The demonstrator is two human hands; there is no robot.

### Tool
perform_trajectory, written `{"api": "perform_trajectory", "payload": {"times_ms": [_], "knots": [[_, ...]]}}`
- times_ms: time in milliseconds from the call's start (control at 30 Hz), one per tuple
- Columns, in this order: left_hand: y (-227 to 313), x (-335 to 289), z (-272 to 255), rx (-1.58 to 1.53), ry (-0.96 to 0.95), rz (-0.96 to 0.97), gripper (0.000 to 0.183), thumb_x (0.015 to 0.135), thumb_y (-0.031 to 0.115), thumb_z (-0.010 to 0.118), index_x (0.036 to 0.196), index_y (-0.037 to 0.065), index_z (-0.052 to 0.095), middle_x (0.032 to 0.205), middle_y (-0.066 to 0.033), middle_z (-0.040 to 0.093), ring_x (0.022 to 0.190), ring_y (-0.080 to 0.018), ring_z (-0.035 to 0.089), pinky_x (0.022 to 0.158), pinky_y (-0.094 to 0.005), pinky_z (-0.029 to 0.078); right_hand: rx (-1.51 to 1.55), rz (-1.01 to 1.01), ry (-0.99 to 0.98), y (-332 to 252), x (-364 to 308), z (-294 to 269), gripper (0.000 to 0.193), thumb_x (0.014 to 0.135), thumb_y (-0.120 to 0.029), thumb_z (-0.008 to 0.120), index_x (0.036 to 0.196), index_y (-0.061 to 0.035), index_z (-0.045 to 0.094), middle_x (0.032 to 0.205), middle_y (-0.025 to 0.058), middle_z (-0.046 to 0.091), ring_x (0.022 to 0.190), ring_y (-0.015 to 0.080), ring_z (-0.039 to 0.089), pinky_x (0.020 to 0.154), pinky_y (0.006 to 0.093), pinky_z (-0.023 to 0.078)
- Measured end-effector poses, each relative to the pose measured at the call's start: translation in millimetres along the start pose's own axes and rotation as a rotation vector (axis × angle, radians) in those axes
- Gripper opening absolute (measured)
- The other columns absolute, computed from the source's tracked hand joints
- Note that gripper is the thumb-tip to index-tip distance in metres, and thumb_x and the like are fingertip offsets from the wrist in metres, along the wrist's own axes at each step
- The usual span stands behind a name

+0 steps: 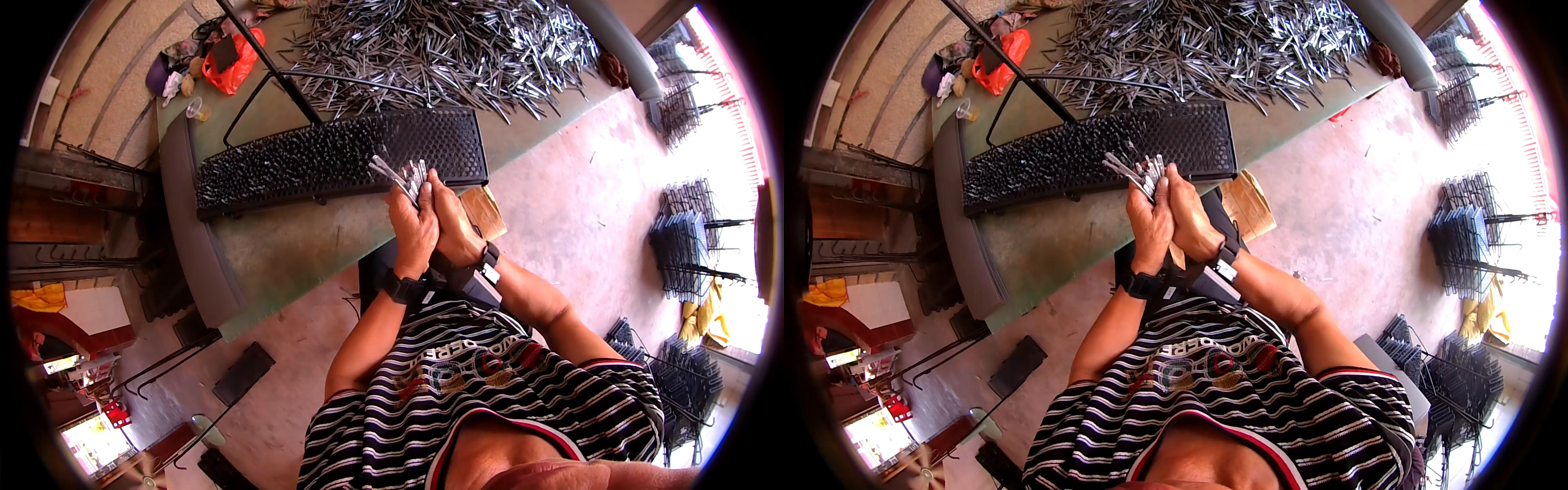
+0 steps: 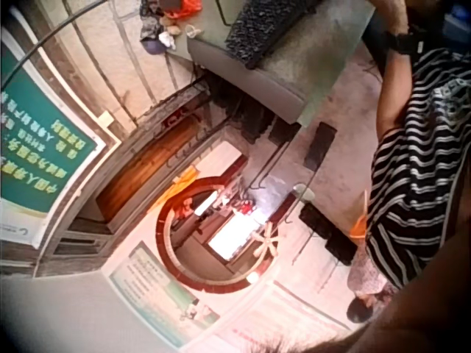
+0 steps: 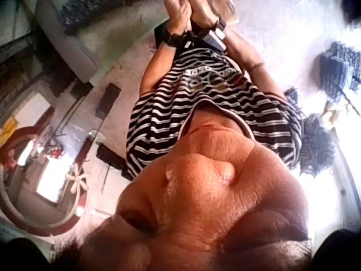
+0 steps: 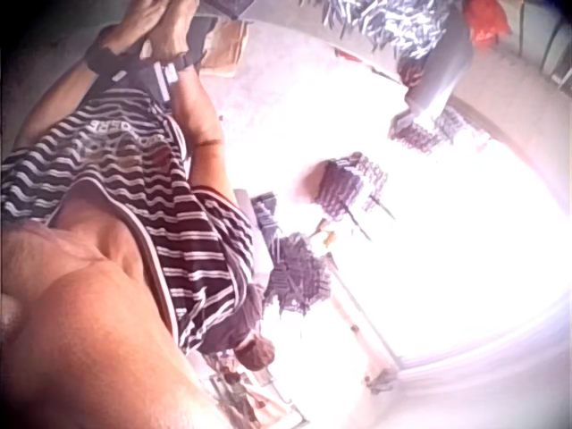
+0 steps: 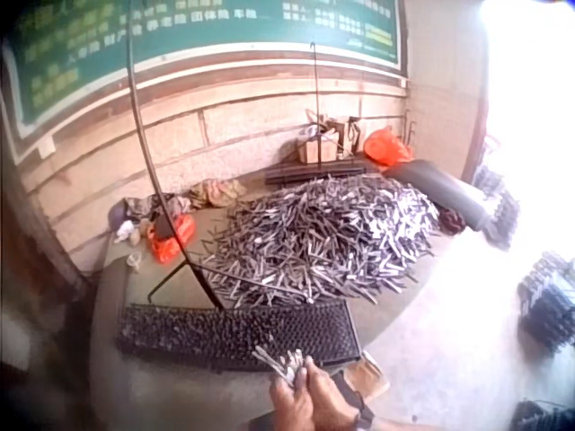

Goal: The person picks up a handful of small silver metal parts from a large pile on a table and places them one by one into the slots of a black plastic tray.

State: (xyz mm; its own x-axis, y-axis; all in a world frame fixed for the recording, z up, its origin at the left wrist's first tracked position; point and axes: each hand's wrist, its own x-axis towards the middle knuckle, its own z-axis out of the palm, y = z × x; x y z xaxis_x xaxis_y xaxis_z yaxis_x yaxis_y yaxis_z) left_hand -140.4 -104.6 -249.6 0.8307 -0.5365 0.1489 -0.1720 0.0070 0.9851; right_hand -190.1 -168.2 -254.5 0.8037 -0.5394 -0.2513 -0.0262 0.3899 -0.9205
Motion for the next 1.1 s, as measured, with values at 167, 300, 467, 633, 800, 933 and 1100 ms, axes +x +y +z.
{"api": "perform_trajectory", "payload": {"times_ms": [167,300,467,633,800,933,1100], "knots": [[3.3,3.3,-3.5,-0.204,-0.012,-0.143,0.021,0.092,0.011,0.051,0.11,-0.001,0.05,0.089,-0.0046,0.056,0.08,-0.012,0.054,0.072,-0.027,0.045,-0.17,0.141,-0.149,-18.6,10.0,-25.9,0.035,0.098,-0.026,0.041,0.114,0.0013,0.056,0.095,0.007,0.063,0.086,0.0145,0.058,0.075,0.0289,0.048],[8.3,-3.6,-18.9,-0.468,-0.255,-0.425,0.012,0.09,0.009,0.052,0.101,0.005,0.051,0.071,0.001,0.053,0.058,-0.007,0.049,0.051,-0.0215,0.04,-0.404,0.059,-0.239,-63.1,28.5,-36.1,0.05,0.092,-0.043,0.05,0.108,0.0023,0.061,0.095,0.006,0.064,0.087,0.012,0.057,0.073,0.0253,0.045],[15.0,-8.8,-29.9,-0.541,-0.392,-0.614,0.013,0.09,0.012,0.054,0.102,0.007,0.051,0.076,-0.0011,0.057,0.064,-0.0093,0.054,0.055,-0.0233,0.045,-0.55,0.093,-0.555,-73.3,49.2,-27.7,0.036,0.085,-0.029,0.064,0.104,0.0014,0.063,0.086,0.0027,0.065,0.078,0.0069,0.054,0.069,0.0233,0.043],[12.6,-3.8,-42.7,-0.559,-0.422,-0.662,0.016,0.089,0.012,0.056,0.103,0.006,0.052,0.082,-0.0049,0.062,0.065,-0.011,0.056,0.055,-0.0243,0.045,-0.516,0.011,-0.475,-73.8,46.3,-14.8,0.025,0.084,-0.022,0.066,0.093,0.0016,0.064,0.075,-0.0004,0.061,0.069,0.0044,0.052,0.063,0.0218,0.043],[3.2,-6.1,-42.1,-0.595,-0.424,-0.659,0.019,0.087,0.008,0.058,0.105,0.005,0.055,0.08,-0.0056,0.062,0.063,-0.0127,0.056,0.056,-0.0246,0.045,-0.366,-0.099,-0.213,-60.3,52.4,-20.3,0.023,0.087,-0.023,0.063,0.087,0.0006,0.063,0.071,-0.0015,0.059,0.065,0.0034,0.05,0.057,0.0218,0.041],[-7.5,-7.0,-40.8,-0.689,-0.211,-0.737,0.019,0.086,0.008,0.06,0.104,0.004,0.057,0.081,-0.0061,0.062,0.067,-0.0142,0.06,0.058,-0.027,0.051,-0.219,0.148,-0.224,-90.1,51.1,-31.8,0.023,0.087,-0.022,0.063,0.083,0.0009,0.063,0.065,0.0001,0.057,0.052,0.0058,0.051,0.048,0.019,0.04],[11.2,8.0,-26.5,-0.788,-0.099,-0.67,0.017,0.085,0.009,0.061,0.099,0.0,0.059,0.083,-0.0076,0.065,0.067,-0.0154,0.064,0.058,-0.0285,0.054,-0.524,0.161,-0.366,-71.9,38.7,-31.4,0.022,0.086,-0.019,0.062,0.085,0.0024,0.064,0.062,0.004,0.062,0.053,0.0099,0.059,0.047,0.0215,0.047]]}}
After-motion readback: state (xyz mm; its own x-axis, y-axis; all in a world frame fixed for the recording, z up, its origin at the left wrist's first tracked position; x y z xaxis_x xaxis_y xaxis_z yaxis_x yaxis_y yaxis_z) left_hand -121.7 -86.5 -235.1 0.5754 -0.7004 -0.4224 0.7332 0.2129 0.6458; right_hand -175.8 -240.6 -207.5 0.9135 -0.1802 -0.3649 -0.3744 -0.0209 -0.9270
